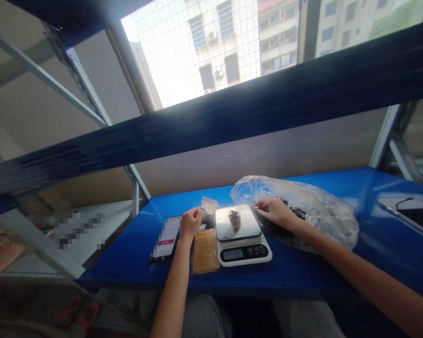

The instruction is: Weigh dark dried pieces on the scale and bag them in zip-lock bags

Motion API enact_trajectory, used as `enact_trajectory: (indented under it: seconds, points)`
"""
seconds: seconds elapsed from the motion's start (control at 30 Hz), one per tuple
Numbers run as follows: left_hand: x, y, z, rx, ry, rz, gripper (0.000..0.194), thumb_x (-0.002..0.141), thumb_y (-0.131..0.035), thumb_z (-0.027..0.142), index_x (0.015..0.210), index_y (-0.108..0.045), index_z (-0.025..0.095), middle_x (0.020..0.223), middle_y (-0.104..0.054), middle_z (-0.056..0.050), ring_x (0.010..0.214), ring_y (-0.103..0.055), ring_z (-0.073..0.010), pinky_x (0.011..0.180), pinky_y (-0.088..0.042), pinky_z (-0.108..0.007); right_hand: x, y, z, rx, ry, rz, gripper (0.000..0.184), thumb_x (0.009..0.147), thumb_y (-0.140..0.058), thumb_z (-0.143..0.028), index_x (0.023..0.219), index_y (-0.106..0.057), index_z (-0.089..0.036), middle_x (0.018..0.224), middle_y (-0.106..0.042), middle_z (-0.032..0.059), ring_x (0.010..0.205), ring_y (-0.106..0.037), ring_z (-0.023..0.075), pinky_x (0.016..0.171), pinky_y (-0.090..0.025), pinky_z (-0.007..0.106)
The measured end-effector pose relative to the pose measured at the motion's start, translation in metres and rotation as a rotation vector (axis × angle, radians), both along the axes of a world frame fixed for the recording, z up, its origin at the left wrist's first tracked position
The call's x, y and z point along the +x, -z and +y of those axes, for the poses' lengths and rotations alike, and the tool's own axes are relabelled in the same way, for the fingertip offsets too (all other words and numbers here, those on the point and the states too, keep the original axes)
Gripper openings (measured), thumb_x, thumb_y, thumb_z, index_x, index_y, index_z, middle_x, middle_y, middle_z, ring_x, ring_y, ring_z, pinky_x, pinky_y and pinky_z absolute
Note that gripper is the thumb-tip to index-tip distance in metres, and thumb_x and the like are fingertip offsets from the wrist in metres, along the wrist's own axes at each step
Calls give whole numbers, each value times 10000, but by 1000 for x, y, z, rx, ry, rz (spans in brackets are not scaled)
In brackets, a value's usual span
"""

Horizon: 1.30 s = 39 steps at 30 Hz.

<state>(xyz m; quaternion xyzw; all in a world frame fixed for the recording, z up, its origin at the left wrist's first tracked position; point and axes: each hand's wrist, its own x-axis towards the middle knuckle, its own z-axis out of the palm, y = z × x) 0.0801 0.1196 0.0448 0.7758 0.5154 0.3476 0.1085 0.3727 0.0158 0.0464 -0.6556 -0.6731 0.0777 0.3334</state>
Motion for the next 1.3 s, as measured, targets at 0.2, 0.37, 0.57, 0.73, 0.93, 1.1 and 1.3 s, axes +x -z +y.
enact_trajectory:
  seconds: [0.2, 0.37, 0.57, 0.73, 0.93, 1.1, 1.3]
  points:
    - [3, -2, -6, 0, 19, -79, 256, 858, -386, 388, 754, -533, 206, 557, -554, 28, 522, -509, -139, 542, -295, -244, -5, -12, -10, -52, -19, -8, 276, 792, -586, -255, 989, -719, -115, 972, -737, 122, 868, -682, 246, 746, -516, 297]
    - [4, -4, -8, -1, 20, -90, 214, 862, -392, 356, 878, -544, 205, 555, -565, 33, 507, -517, -144, 534, -302, -244, -8, -18, -14, -83, -29, 11, 256, 804, -555, -192, 989, -712, -112, 939, -738, 118, 841, -684, 229, 721, -525, 284]
    - [4, -3, -8, -12, 43, -117, 202, 863, -398, 361, 850, -534, 212, 558, -563, 32, 493, -510, -141, 518, -308, -239, -10, -19, -15, -42, -22, 8, 254, 806, -549, -172, 999, -704, -115, 895, -741, 108, 781, -684, 210, 699, -525, 285]
    - [5, -6, -11, 1, 59, -103, 185, 855, -404, 347, 835, -539, 222, 548, -566, 36, 501, -517, -145, 520, -309, -236, -7, -19, -15, -20, 14, -33, 269, 828, -538, -210, 1031, -691, -122, 903, -743, 109, 760, -687, 213, 702, -527, 305]
    - [5, -9, -12, 23, 68, -121, 204, 855, -398, 358, 817, -543, 220, 553, -568, 34, 507, -528, -144, 521, -315, -234, -6, -15, -14, 34, -21, -143, 244, 847, -542, -281, 973, -717, -168, 1014, -731, 107, 943, -673, 265, 816, -519, 352]
    - [5, -10, -13, 29, 79, -105, 206, 853, -398, 356, 803, -543, 217, 558, -570, 31, 505, -520, -144, 524, -311, -237, -7, -14, -15, 1, -71, -142, 306, 841, -567, -303, 1073, -699, -154, 1106, -711, 120, 1048, -644, 284, 922, -490, 394]
    - [6, -11, -15, 12, 74, -113, 212, 850, -400, 358, 776, -538, 214, 554, -553, 25, 489, -486, -138, 495, -280, -236, -9, -16, -17, -37, -89, -97, 292, 846, -555, -283, 1071, -700, -167, 1098, -720, 103, 1009, -671, 271, 890, -514, 376]
